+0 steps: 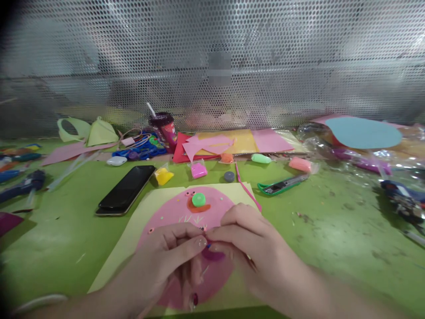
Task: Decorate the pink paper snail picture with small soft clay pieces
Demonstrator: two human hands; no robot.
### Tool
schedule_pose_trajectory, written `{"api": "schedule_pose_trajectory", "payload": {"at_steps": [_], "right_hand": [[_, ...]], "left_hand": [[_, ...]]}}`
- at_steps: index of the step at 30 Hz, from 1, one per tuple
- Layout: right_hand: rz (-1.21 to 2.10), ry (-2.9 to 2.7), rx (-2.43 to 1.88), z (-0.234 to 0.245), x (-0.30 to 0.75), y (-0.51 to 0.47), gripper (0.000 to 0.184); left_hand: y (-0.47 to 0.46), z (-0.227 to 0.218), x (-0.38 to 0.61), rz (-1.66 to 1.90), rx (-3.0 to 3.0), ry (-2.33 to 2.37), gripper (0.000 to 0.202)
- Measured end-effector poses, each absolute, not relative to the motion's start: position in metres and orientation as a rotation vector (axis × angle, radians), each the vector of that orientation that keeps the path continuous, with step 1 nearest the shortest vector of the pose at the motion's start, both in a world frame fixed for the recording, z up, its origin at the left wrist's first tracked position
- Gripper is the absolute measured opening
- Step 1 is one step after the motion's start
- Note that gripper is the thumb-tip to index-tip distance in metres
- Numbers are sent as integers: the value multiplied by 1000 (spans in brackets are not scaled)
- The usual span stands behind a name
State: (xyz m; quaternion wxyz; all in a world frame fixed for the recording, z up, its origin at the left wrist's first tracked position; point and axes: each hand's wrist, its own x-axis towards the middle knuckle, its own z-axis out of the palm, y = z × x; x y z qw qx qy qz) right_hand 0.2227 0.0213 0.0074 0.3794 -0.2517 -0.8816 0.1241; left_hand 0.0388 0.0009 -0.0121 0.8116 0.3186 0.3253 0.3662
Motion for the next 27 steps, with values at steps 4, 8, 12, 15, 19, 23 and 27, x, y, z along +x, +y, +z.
{"api": "schedule_pose_trajectory", "payload": {"at_steps": [4,8,12,15,19,23,27], "right_hand": [[185,-2253,-644,8,225,24,3],[193,-2288,-639,8,226,24,14],[208,-2299,-608,10,224,24,21],[140,-2293,-636,13,228,33,6],[-52,-2286,-754,14,247,62,7],[-80,-2434,-1007,5,269,91,30],[-11,-2508,-1075,-5,278,102,34]], "left_hand": [[1,-13,38,789,689,683,16],[1,-14,37,790,690,664,15],[1,-14,37,805,703,675,14],[1,-14,38,796,692,695,15],[1,-14,37,786,700,709,16],[1,-12,36,786,713,722,16],[1,-11,36,777,710,749,16]]}}
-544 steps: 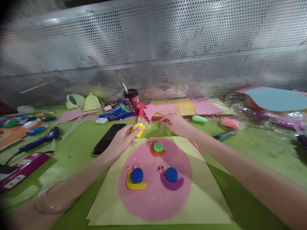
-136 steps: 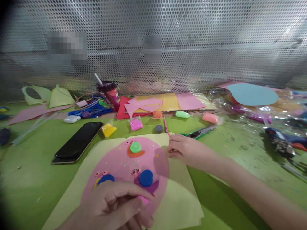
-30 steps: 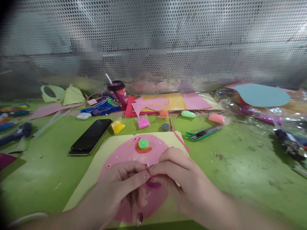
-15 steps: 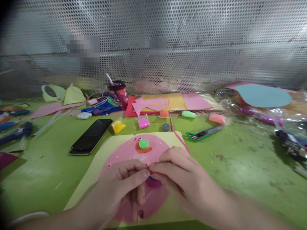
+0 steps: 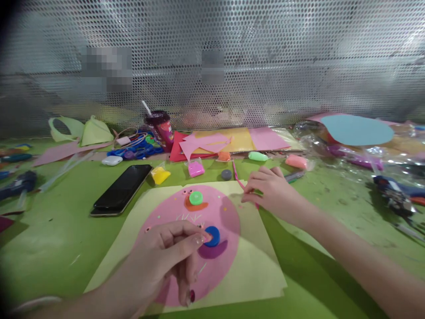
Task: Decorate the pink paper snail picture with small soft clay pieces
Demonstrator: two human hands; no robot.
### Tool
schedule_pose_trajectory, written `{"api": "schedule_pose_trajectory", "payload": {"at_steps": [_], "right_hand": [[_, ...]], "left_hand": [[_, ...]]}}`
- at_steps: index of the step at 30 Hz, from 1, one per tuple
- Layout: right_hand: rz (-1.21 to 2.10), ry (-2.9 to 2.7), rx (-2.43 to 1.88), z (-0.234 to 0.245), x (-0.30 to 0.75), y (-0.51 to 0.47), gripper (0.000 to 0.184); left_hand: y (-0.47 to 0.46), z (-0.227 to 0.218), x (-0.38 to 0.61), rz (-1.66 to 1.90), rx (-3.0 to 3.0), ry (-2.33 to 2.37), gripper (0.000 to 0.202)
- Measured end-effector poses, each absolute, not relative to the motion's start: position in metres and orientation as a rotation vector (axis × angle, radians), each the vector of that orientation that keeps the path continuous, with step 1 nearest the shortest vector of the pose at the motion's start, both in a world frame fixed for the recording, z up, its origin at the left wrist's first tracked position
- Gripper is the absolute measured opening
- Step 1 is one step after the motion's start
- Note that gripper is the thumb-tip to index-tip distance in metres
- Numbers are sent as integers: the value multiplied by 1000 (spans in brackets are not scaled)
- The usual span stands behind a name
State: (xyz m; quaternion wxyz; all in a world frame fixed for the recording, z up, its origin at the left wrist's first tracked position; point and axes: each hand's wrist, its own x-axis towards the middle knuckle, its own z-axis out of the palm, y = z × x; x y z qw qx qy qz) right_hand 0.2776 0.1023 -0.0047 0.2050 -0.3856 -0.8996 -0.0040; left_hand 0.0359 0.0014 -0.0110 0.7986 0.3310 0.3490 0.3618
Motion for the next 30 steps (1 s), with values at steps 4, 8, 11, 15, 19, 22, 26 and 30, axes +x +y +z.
{"api": "schedule_pose_trajectory", "payload": {"at_steps": [4,8,11,15,19,22,26,30], "right_hand": [[31,-2553,-1081,-9,279,104,34],[15,-2584,-1027,-13,280,107,31],[-9,-2572,-1003,-16,280,108,21],[-8,-2583,-961,-18,280,108,20],[-16,-2598,-936,-21,281,110,28],[-23,-2592,-930,-27,281,112,38],[-10,-2584,-922,-30,281,113,37],[30,-2583,-925,-25,282,112,30]], "left_hand": [[1,-11,36,769,725,739,17],[0,-8,36,746,723,759,16],[1,-5,36,715,733,781,15],[1,-6,36,714,722,741,15],[1,-4,36,683,739,790,17],[1,-1,36,670,751,799,17],[1,0,36,664,744,797,16],[0,1,36,665,750,810,17]]}}
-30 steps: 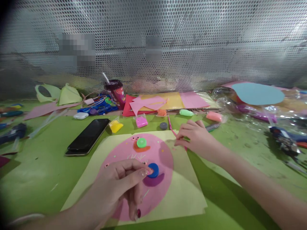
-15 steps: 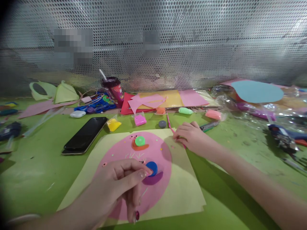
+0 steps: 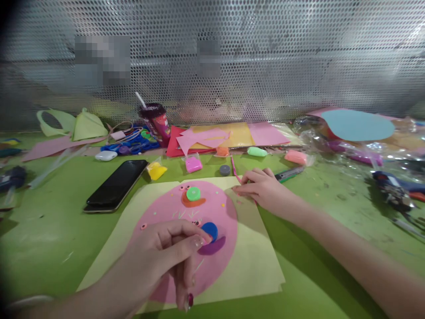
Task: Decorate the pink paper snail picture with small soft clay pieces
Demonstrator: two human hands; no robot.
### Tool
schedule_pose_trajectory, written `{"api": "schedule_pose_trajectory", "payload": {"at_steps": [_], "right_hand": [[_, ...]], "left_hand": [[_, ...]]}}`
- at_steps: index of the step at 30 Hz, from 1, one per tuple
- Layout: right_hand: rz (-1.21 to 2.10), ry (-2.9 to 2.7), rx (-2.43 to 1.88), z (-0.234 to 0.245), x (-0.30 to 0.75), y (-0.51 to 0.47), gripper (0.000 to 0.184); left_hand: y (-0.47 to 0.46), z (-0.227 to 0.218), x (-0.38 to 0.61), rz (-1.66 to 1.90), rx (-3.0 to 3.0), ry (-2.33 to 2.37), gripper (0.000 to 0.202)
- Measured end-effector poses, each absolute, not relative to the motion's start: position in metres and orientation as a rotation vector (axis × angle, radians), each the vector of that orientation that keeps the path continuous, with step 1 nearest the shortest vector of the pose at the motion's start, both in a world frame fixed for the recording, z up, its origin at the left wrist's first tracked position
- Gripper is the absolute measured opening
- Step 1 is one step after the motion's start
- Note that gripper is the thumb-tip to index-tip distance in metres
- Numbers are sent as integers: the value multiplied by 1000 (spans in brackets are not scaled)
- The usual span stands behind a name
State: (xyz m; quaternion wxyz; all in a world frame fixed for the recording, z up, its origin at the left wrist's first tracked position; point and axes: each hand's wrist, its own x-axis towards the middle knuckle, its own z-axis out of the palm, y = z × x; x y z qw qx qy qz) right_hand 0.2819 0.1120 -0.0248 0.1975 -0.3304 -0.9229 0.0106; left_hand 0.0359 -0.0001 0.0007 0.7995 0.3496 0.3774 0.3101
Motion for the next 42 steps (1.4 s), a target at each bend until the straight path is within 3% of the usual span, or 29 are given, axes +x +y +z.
{"api": "schedule_pose_trajectory", "payload": {"at_steps": [8,13,18,24,34,42], "right_hand": [[26,-2292,-1052,3,265,89,20],[57,-2316,-691,20,236,43,15],[86,-2277,-701,18,217,13,11],[54,-2238,-783,12,217,11,20],[-118,-2425,-672,9,226,13,17],[76,-2314,-711,10,224,13,20]], "left_hand": [[0,-1,35,699,735,784,16],[-1,-10,36,738,714,735,16],[0,-11,35,734,725,725,17],[-1,-9,35,706,754,748,20],[-1,-12,34,697,771,730,20],[0,-10,35,722,803,765,18]]}}
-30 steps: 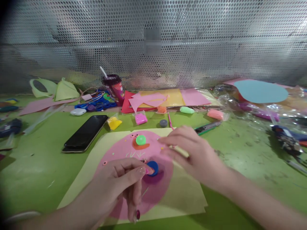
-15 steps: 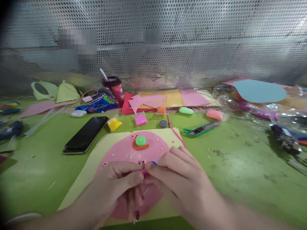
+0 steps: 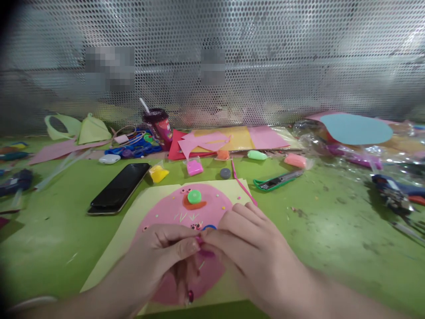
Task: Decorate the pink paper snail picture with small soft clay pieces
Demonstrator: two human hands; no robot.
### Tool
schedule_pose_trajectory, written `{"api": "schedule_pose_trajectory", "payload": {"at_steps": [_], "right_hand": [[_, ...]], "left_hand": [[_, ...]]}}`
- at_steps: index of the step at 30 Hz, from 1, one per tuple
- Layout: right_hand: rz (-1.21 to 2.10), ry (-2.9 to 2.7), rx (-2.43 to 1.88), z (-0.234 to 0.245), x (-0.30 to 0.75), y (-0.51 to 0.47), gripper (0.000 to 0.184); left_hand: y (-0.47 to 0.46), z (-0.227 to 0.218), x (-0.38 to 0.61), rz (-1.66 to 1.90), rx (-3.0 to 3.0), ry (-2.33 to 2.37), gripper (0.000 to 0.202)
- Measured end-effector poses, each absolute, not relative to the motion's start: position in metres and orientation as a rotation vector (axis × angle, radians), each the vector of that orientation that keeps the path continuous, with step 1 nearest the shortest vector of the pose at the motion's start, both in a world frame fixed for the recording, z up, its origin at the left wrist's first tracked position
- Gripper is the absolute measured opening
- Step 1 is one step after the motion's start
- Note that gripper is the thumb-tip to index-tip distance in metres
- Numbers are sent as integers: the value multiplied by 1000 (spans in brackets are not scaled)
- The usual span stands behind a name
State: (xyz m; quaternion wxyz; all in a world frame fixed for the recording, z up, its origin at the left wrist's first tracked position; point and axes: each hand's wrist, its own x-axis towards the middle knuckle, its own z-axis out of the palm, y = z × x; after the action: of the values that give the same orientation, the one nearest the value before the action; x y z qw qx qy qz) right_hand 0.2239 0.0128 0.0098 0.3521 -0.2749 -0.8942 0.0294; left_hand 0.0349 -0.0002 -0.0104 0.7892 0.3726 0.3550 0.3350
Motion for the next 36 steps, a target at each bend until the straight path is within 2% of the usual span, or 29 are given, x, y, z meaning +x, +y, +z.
{"api": "schedule_pose_trajectory", "payload": {"at_steps": [5,12,26,31,36], "right_hand": [[156,-2306,-691,11,224,15,17],[66,-2317,-656,14,228,17,10],[90,-2349,-566,4,226,23,26],[44,-2354,-564,6,227,23,14],[168,-2295,-637,19,226,22,10]], "left_hand": [[0,-9,34,726,801,741,18],[2,-9,35,702,797,717,17],[0,-11,34,693,790,708,21],[0,-12,34,700,794,697,21],[-1,-10,35,701,770,715,20]]}}
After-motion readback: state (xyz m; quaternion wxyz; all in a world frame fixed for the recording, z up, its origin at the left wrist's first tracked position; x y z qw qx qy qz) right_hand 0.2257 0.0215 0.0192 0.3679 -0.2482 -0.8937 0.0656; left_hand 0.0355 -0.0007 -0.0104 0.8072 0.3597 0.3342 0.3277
